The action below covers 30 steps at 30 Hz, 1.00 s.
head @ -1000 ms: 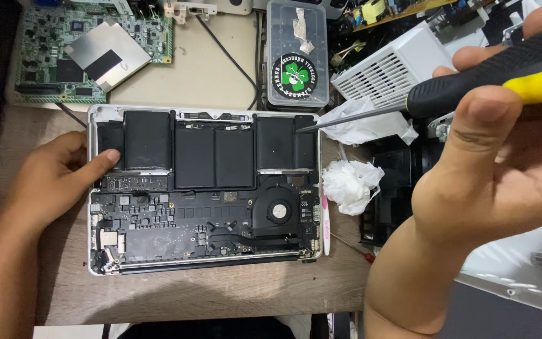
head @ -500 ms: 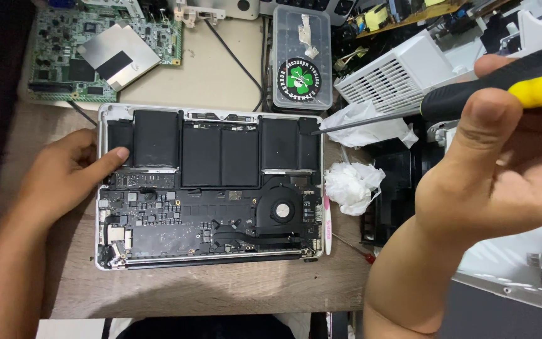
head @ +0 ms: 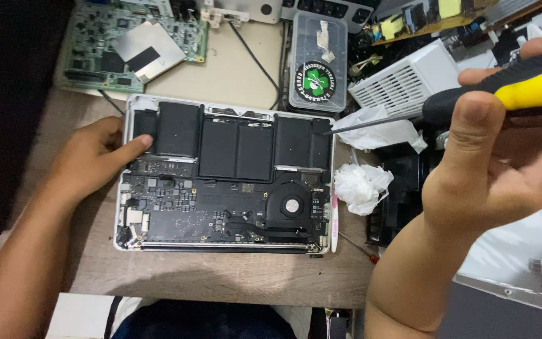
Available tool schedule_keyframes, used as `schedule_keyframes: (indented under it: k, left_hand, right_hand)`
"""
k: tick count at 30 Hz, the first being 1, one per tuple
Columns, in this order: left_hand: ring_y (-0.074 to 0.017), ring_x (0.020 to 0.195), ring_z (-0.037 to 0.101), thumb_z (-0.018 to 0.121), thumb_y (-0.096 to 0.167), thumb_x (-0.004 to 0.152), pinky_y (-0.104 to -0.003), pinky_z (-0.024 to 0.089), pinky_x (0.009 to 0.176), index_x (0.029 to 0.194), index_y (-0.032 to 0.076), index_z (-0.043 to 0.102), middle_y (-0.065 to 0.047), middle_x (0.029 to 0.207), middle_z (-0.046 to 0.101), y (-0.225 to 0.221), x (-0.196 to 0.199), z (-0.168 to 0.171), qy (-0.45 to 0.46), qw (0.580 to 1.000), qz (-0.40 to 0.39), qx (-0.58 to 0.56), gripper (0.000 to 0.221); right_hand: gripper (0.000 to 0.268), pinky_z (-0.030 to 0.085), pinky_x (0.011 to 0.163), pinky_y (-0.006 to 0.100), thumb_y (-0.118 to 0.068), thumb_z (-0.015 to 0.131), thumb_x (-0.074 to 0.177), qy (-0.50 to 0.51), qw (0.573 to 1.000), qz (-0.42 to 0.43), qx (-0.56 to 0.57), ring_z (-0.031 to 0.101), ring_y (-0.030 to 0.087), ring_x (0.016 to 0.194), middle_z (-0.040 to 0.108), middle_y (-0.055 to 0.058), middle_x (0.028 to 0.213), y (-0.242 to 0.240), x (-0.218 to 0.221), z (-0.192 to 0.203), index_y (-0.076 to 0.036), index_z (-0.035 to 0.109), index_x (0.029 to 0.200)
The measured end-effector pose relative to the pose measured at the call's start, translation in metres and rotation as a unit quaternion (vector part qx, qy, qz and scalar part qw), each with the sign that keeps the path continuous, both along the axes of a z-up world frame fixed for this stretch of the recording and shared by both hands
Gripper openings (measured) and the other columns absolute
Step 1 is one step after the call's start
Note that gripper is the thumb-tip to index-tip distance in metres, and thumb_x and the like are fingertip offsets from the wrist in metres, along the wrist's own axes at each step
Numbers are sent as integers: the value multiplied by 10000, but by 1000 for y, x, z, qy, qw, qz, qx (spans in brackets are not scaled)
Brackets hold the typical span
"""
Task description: Cleaning internal laptop components with a cloth and using a screwdriver for disassembly or repair.
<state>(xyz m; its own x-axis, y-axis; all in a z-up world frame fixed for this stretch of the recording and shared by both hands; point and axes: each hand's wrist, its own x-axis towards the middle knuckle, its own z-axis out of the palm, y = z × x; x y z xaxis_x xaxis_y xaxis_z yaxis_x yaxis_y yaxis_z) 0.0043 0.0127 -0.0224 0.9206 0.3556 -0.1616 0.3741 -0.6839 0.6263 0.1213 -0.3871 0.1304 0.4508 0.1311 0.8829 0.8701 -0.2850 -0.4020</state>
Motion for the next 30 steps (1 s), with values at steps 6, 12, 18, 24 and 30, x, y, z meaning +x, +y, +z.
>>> schedule_keyframes:
  k: [6,12,18,24,30]
  left_hand:
    - [-262,763,619,644,524,959,-404,399,671,885,91,603,-93,814,664,-11,-1,20,43,998,34,9,442]
    - [-248,750,598,660,537,957,-391,387,665,886,91,603,-90,799,641,-11,-3,20,21,999,29,-1,455]
    - [-238,741,576,657,562,951,-387,364,653,867,99,569,-70,800,618,-14,-3,26,47,998,47,-7,479]
    - [-236,759,591,667,540,949,-380,378,662,896,110,617,-62,800,632,-11,-3,21,29,999,35,-10,436]
    - [-364,959,672,649,633,909,-530,484,711,1231,167,560,-78,1026,723,-36,-5,45,37,991,84,93,573]
  right_hand:
    - [489,574,955,553,233,606,1186,18,998,51,-29,624,506,1015,505,443,1310,-6,7,-8,-27,241,1382]
    - [221,565,840,379,42,660,1245,92,995,-5,-45,656,354,1085,587,306,1339,-7,-4,-2,153,499,1348]
    - [245,545,983,453,97,636,1254,51,994,-9,-92,646,430,1138,560,350,1337,-4,-8,-1,150,431,1379]
    - [180,472,1020,367,0,625,1291,88,992,-19,-85,615,332,1166,597,274,1314,-12,-1,-9,114,539,1401]
    - [129,511,1037,389,21,548,1387,81,988,-28,-132,640,352,1214,606,285,1350,-26,5,-20,128,551,1461]
